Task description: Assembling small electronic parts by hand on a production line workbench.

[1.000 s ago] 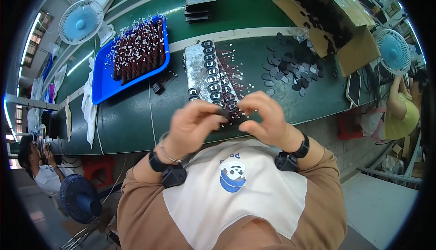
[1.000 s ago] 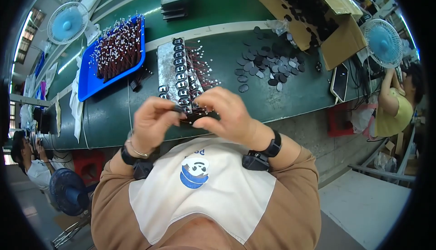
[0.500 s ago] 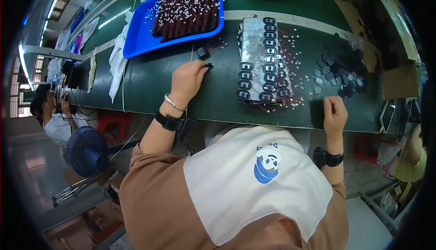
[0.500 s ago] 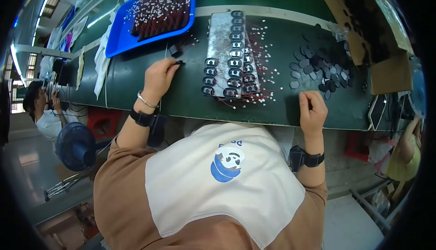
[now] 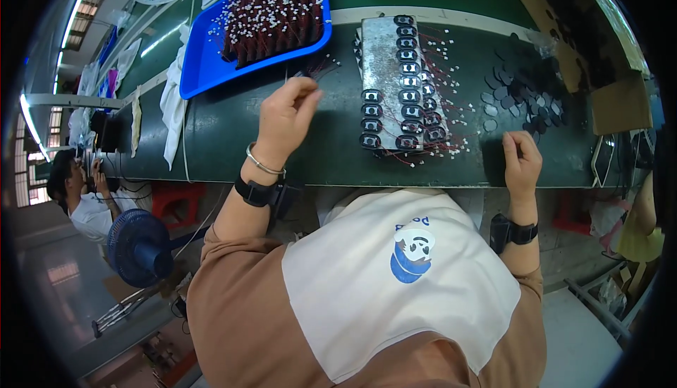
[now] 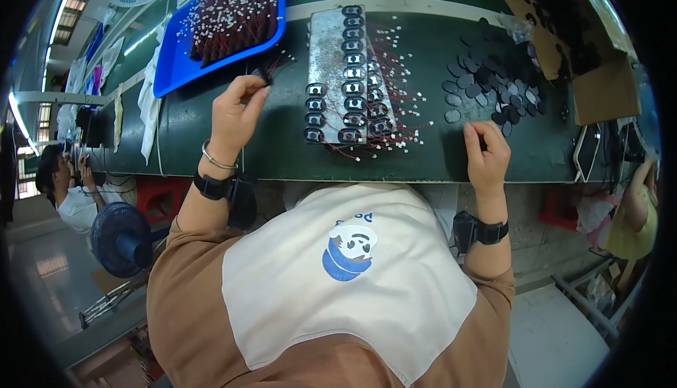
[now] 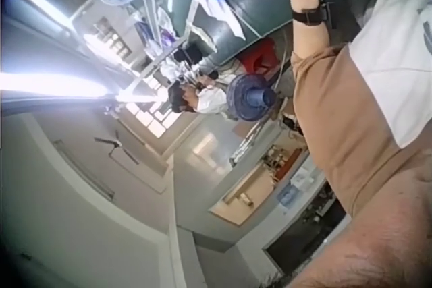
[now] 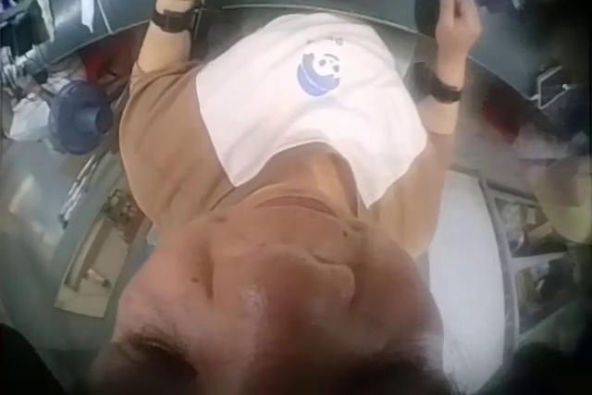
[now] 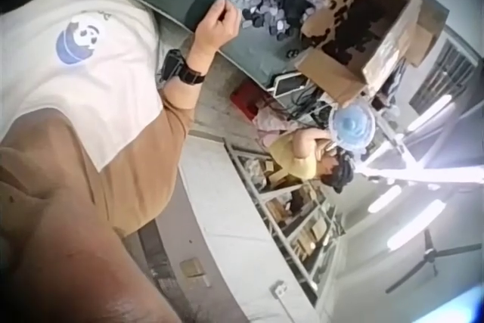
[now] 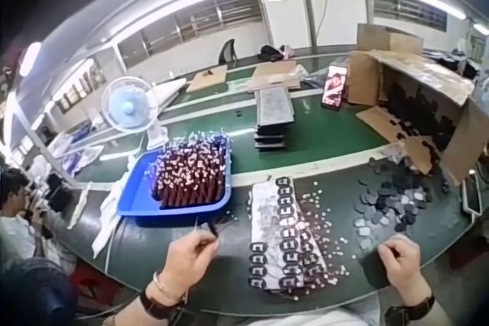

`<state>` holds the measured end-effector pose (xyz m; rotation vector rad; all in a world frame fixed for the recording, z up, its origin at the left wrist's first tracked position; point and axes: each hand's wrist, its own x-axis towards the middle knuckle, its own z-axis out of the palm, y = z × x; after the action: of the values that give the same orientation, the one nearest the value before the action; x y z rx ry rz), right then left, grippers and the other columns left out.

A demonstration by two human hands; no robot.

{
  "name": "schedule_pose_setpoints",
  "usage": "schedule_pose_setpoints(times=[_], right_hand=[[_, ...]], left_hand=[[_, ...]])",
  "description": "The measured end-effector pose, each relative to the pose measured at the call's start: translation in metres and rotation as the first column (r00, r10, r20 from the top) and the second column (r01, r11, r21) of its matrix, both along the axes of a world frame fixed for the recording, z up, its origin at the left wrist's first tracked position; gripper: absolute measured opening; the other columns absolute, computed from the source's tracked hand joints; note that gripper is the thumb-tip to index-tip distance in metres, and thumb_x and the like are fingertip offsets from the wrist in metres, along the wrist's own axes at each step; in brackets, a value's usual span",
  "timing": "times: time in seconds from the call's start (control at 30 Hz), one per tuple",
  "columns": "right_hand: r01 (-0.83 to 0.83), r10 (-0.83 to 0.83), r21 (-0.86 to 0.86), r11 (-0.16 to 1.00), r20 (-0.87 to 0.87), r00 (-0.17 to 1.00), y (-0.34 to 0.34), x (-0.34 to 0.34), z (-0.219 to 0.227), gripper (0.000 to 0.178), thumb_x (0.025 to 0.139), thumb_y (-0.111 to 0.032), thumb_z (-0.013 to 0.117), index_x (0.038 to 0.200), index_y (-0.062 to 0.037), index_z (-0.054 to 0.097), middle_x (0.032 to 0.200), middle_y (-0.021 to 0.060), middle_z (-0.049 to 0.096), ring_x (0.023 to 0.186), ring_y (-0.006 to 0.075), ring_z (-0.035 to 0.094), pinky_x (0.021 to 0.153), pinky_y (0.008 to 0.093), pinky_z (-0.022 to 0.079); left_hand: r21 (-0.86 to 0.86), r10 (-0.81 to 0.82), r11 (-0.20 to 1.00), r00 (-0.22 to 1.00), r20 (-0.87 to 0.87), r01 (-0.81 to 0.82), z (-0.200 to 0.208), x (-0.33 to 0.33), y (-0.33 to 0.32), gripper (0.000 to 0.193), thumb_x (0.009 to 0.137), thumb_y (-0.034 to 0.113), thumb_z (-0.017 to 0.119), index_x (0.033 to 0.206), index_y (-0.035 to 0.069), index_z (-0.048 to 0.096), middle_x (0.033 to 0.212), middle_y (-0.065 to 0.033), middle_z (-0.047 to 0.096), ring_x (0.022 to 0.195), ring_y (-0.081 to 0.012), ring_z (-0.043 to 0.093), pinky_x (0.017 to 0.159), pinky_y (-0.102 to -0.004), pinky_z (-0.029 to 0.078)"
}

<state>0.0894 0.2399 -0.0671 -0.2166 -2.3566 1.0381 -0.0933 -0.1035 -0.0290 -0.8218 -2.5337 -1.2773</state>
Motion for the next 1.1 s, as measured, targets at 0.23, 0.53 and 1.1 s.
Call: schedule_pose_setpoints(times=[0.23, 0.53, 1.1], right_hand=[[-0.004, 0.004, 0.003, 1.000, -0.030, 1.000, 0.003, -0.001, -0.001, 0.011, 0.086, -0.006, 0.059, 0.080, 0.0036, 0.056, 0.073, 0.0048, 0.053, 0.064, 0.0115, 0.047, 0.059, 0.0215, 0.038], [-0.003, 0.001, -0.043, 0.999, -0.041, 0.999, 0.001, -0.001, 0.001, 0.011, 0.086, -0.005, 0.059, 0.080, 0.0037, 0.057, 0.072, 0.0039, 0.052, 0.064, 0.0107, 0.046, 0.058, 0.0210, 0.037], [-0.545, 0.544, 0.047, 0.837, -0.176, 0.821, -0.070, -0.013, 0.096, 0.056, 0.068, -0.024, 0.080, 0.108, 0.0022, 0.051, 0.097, 0.0110, 0.057, 0.077, 0.0187, 0.054, 0.066, 0.0285, 0.045]], left_hand=[[0.066, -0.303, 0.953, 0.929, 0.211, 0.296, 0.010, -0.006, 0.047, 0.016, 0.078, 0.010, 0.069, 0.093, 0.006, 0.064, 0.071, -0.0019, 0.052, 0.061, -0.0106, 0.053, 0.054, -0.0239, 0.044], [0.198, -0.240, 0.970, 0.653, 0.718, 0.140, 0.015, 0.000, 0.053, 0.018, 0.080, 0.007, 0.067, 0.096, 0.005, 0.059, 0.073, 0.0010, 0.052, 0.064, -0.0066, 0.052, 0.053, -0.0205, 0.048], [0.591, -0.584, 0.801, 0.332, 0.741, 0.090, 0.059, 0.068, 0.080, 0.021, 0.083, 0.002, 0.062, 0.104, -0.002, 0.058, 0.085, -0.0093, 0.066, 0.062, -0.0086, 0.059, 0.055, -0.0217, 0.051]])
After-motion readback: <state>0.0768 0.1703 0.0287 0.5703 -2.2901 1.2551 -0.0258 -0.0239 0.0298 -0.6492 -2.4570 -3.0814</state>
